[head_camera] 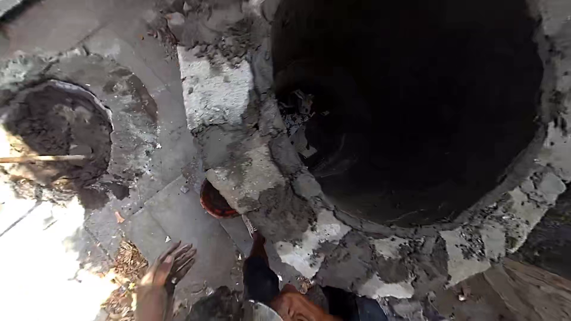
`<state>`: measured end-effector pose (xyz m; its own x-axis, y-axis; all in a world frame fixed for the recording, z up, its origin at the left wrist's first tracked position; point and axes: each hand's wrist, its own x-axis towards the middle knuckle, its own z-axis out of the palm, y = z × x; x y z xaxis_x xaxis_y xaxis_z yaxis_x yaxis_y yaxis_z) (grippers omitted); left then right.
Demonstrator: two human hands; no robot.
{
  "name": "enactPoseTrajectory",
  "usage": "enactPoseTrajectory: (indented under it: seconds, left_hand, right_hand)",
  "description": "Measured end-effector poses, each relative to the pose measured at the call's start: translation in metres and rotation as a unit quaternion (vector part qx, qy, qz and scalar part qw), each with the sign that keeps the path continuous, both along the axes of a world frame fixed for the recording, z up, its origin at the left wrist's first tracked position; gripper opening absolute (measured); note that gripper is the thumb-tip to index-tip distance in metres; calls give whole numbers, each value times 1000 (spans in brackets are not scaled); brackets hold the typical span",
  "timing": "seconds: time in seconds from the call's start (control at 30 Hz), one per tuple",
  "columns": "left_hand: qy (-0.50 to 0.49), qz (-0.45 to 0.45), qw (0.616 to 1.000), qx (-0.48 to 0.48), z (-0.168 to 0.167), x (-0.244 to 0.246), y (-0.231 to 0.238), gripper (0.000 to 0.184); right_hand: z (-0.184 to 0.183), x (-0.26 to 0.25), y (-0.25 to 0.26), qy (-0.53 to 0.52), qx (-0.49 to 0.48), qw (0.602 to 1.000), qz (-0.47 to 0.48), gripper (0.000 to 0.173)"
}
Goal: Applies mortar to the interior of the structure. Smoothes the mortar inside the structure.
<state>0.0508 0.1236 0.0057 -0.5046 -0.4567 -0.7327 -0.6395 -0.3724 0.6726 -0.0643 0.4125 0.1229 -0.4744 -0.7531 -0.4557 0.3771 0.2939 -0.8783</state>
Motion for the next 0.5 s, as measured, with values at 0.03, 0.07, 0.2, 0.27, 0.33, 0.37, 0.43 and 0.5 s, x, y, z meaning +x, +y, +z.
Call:
enactPoseTrajectory:
  seconds: [0.03, 0.07, 0.2, 0.27, 0.33, 0.37, 0.43, 0.5]
  left_hand:
    - [67, -33, 997, -11, 35, -13, 0, 45]
    - [116, -78, 990, -26, 76, -28, 5, 43]
    - [235, -236, 941, -62, 173, -149, 45, 49]
    - [257, -301, 917, -41, 183, -211, 66, 61]
    - [251, -390, 886, 6, 180, -269, 91, 67]
    - [232, -437, 868, 35, 176, -300, 106, 69]
    - [159, -509, 840, 98, 161, -352, 140, 72]
    - [70, -556, 817, 139, 138, -394, 175, 73]
  right_hand:
    - [12, -21, 20, 16, 2, 1000, 10, 28]
    - [23, -37, 41, 18, -1, 1000, 10, 29]
    - [48, -128, 111, -37, 52, 998, 18, 37]
    - [45, -165, 140, -68, 75, 995, 13, 41]
    - [32, -189, 165, -66, 78, 995, -2, 47]
    - [24, -203, 176, -57, 82, 995, 3, 49]
    - [9, -223, 195, -71, 110, 991, 12, 55]
    - [-9, -235, 209, -101, 134, 986, 11, 58]
